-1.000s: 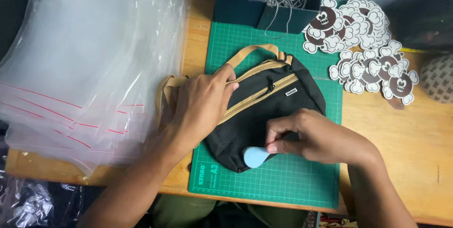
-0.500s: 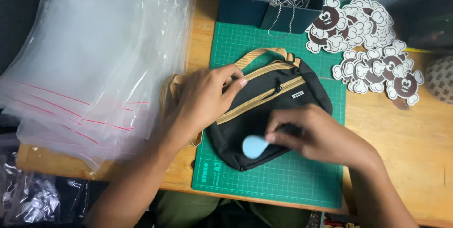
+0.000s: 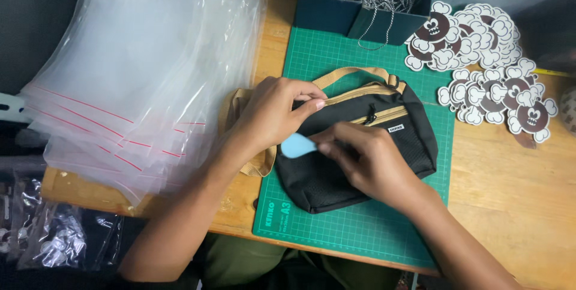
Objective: The person uses a small blue brush to clean the exterior of a black bag with tan straps, covering the front, sides, and back. Then the person attaches a metal chain and a cartoon bear-shaped tag to the bag's zipper pull.
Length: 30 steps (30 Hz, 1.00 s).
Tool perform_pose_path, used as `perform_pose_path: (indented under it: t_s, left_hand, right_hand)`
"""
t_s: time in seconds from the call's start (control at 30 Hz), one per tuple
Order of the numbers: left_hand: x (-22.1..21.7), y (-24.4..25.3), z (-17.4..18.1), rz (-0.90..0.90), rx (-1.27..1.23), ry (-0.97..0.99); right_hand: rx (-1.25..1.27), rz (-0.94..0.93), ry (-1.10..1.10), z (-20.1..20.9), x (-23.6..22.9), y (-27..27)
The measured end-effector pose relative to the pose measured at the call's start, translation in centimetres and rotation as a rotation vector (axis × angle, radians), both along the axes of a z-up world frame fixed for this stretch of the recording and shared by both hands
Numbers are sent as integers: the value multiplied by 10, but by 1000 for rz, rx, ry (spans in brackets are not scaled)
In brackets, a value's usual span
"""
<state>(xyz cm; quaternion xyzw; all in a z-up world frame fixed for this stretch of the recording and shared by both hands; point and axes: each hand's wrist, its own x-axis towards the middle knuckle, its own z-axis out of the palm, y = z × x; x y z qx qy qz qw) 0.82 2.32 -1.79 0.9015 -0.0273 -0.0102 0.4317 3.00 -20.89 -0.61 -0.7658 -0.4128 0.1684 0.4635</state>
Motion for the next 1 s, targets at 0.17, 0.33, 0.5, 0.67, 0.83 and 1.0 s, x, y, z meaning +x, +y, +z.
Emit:
perform_pose_path:
  t_s: [0.17,0.33,0.5,0.67,0.83,1.0]
  left_hand:
    - [-3,1,1,-72,-32,-44]
    - [-1,-3,-4,-113,-11,-114]
    - [2,-2,-11,-198,-58,-200]
    - [5,1,-24,-210,-1,-238]
    - [3,1,-29,-205,16,-246]
    - [-3,-4,-22,-130,178,-207]
  right_hand:
    - [-132,164,46,36,-2,-7]
    - [-87,95,23,34,-3,1]
    - [-191,239,6,45,-2,-6]
    - [-207,104,-156,26,-5,-6]
    - [-311,115,-164,29,16,-29]
    - [-341,63,-136,30,22,-38]
